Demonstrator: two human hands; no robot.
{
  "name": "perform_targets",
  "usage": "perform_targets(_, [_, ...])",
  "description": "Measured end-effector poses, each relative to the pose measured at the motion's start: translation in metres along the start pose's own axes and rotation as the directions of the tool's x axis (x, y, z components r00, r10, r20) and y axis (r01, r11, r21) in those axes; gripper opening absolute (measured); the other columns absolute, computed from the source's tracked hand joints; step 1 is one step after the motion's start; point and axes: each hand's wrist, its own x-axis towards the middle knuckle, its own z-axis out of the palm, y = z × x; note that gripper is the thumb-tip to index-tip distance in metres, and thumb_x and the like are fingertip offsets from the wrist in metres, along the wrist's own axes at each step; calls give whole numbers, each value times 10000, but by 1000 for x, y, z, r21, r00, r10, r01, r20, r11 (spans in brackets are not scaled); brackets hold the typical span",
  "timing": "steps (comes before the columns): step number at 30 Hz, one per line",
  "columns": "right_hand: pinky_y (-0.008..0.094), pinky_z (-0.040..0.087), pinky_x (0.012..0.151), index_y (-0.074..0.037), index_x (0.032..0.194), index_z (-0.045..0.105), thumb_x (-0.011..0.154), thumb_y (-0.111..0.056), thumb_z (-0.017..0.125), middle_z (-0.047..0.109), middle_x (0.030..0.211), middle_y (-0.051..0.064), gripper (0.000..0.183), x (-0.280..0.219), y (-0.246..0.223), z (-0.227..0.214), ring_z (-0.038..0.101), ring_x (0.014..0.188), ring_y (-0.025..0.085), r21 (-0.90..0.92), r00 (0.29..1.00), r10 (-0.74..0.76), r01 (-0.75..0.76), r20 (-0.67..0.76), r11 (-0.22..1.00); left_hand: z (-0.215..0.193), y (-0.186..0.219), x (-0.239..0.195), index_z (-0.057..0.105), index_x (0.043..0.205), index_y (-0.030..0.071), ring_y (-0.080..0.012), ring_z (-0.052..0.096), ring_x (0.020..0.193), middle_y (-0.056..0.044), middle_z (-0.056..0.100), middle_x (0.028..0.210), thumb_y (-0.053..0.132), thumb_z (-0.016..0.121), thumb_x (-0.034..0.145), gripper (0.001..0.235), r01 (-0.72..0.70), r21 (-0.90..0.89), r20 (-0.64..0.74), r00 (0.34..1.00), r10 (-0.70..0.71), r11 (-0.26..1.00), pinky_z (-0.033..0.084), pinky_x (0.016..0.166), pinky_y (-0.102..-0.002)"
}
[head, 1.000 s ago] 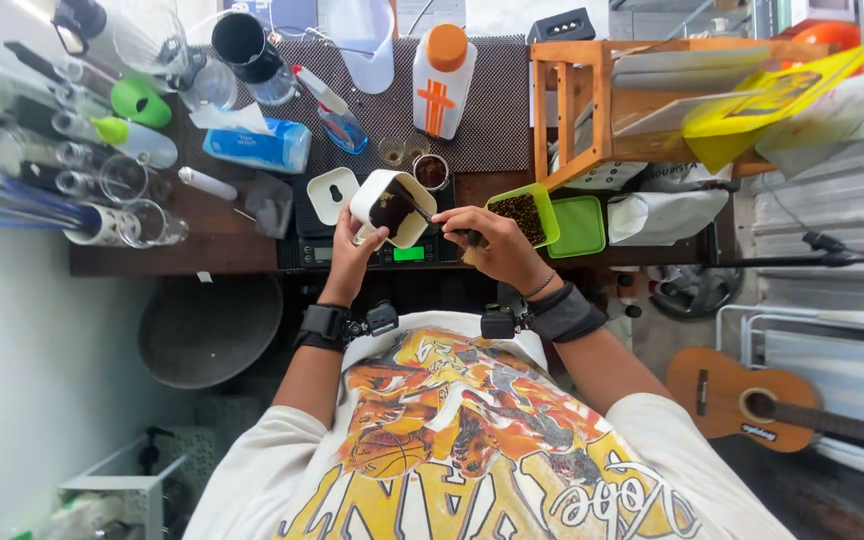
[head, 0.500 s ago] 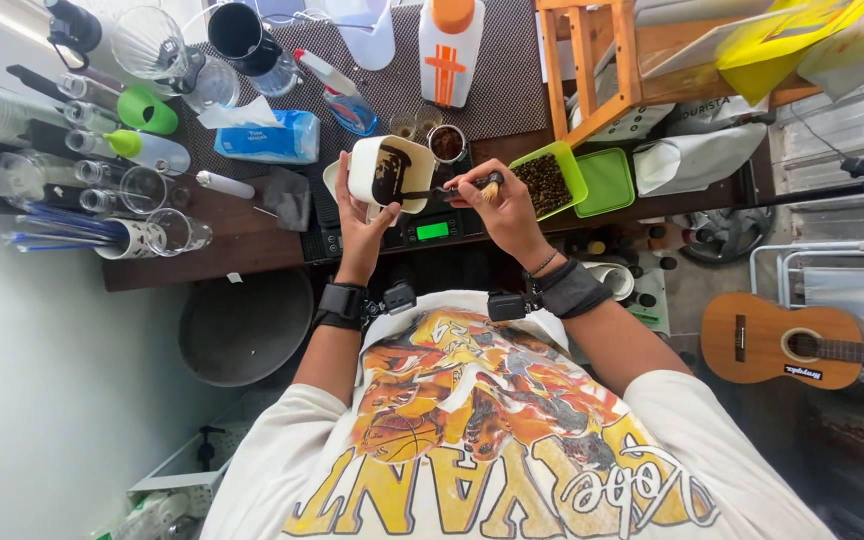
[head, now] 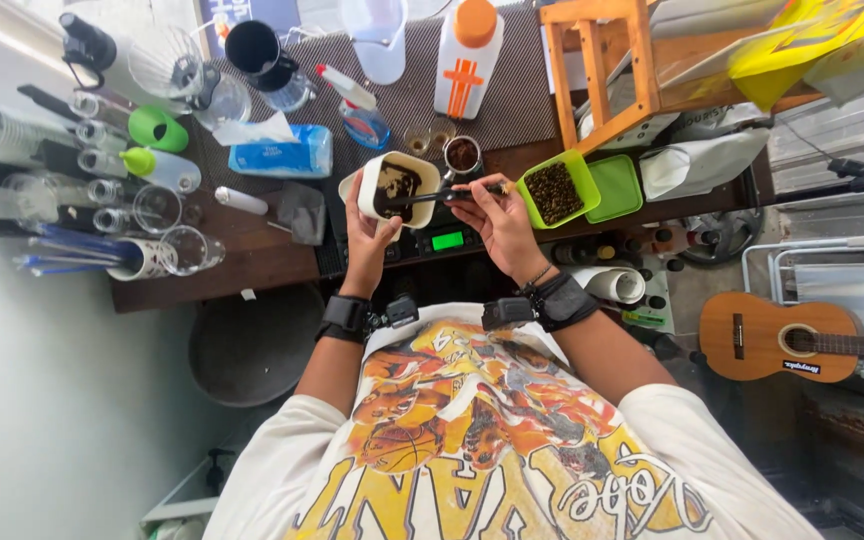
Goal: Preparing an espresso shot by measuring grounds, tamping them in a portafilter, and using an espresso machine.
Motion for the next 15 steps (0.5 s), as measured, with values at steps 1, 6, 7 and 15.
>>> perform_targets(1, [380, 612, 973, -55, 1113, 582, 1084, -138, 580, 716, 1182, 150, 88, 1, -1, -2, 724, 1098, 260, -3, 1000, -11, 11, -3, 1000, 1, 5, 3, 204, 1682, 155, -241, 486, 1463, -113, 410, 1610, 50, 777, 929, 952, -3, -4, 10, 1000, 3, 1000, 479, 1181, -378])
perform_targets(6, [365, 602, 986, -67, 1135, 618, 1081, -167, 588, 716, 1209, 140, 117, -5, -2, -16, 716, 1118, 254, 76, 995, 25, -17, -100, 997, -5, 12, 2, 158, 1653, 236, -225, 531, 1367, -89, 437, 1535, 213, 711, 970, 879, 222, -54, -91, 970, -226, 974, 557, 1020, -401])
perform_targets(7, [365, 602, 986, -67, 1135, 618, 1081, -167, 588, 716, 1209, 140, 117, -5, -2, -19, 716, 1118, 254, 74, 994, 25, -17, -102, 997, -6, 11, 2, 158, 1653, 236, -225, 531, 1367, -89, 437, 1535, 213, 711, 970, 879, 223, -56, -91, 970, -227, 973, 557, 1020, -401])
perform_targets(15, [348, 604, 978, -87, 1111, 634, 1064, -161, 626, 723, 1183, 117, 88, -2, -19, -44, 720, 1125, 267, 117, 987, -10, 30, -163, 993, -14, -12, 8, 169, 1632, 289, -237, 534, 1380, -64, 437, 1540, 301, 705, 966, 855, 252, -114, -175, 947, -269, 961, 585, 1035, -439])
